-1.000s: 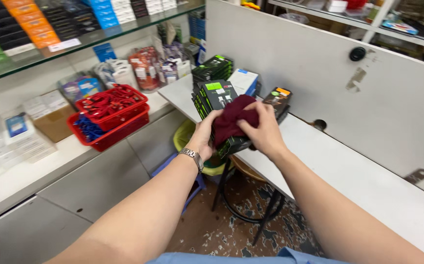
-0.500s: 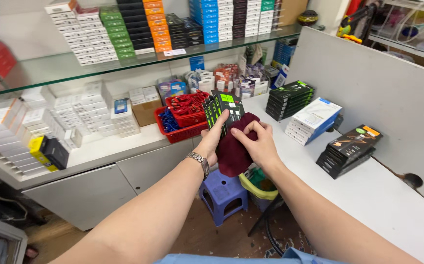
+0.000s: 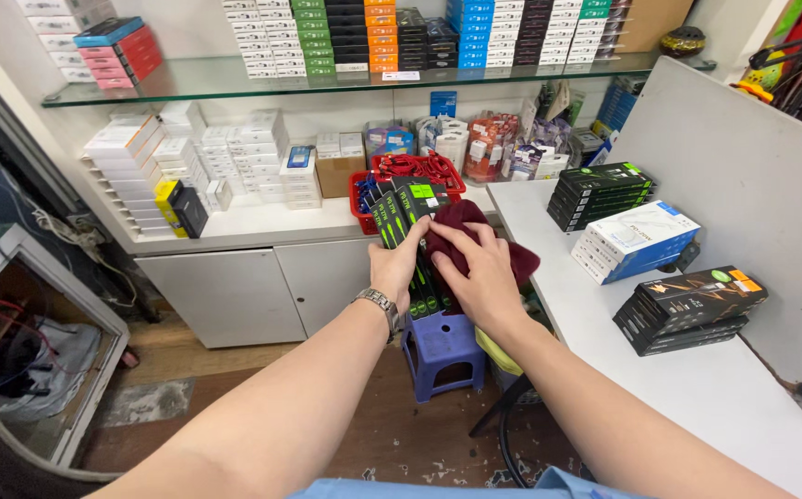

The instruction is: The person wipes a glass shelf with a maroon cloth, then picks up stacks of small product boxes from a counter and places them onto the shelf. The person repeats this process, moving different stacks of boxes and wiping the shelf between placements.

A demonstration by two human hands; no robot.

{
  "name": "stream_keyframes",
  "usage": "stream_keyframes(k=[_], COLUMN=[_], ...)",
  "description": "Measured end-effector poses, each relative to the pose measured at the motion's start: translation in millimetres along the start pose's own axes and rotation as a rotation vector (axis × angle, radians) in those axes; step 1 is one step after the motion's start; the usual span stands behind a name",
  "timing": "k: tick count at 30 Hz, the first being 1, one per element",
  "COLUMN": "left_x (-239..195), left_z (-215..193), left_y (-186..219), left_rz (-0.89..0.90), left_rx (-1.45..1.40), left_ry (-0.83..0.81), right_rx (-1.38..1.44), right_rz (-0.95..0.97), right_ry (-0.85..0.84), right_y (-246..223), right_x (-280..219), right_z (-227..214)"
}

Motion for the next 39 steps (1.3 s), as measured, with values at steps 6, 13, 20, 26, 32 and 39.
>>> stream_keyframes(k=[6, 13, 20, 26, 32, 39], left_x=[-45, -68, -57, -57, -71, -75], left_z=[-33, -19, -4, 24, 20, 24], left_y=[7, -2, -4, 3, 29, 38], left_rz=[-0.061, -0.039, 0.011, 0.034, 0.316, 0.42], left_rx=[-0.188, -0.044, 0.045, 0.031, 0.512, 0.619], left_ry=[0.157, 0.167, -0.052, -0.213, -0.261, -0.289], right_rx=[0.183, 0.269, 0.453, 0.375, 0.902, 0.836], right_rz=[0.207, 0.006, 0.343, 0.373, 0.498, 0.783], right_ry=[-0.021, 0.043, 0.092, 0.053, 0.229, -0.031], right_y=[41, 29, 67, 86, 128, 141], right_x=[-50, -53, -47, -39, 8, 17], right_z=[-28, -36, -50, -41, -44, -19])
Point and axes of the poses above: each hand's wrist, its own x-axis towards the middle knuckle, its own z-axis out of the palm, y = z × x, the point moved 8 cm from there along x, towards the middle knuckle, and after that the axes turned 5 degrees about -x, right-handed, at the moved point
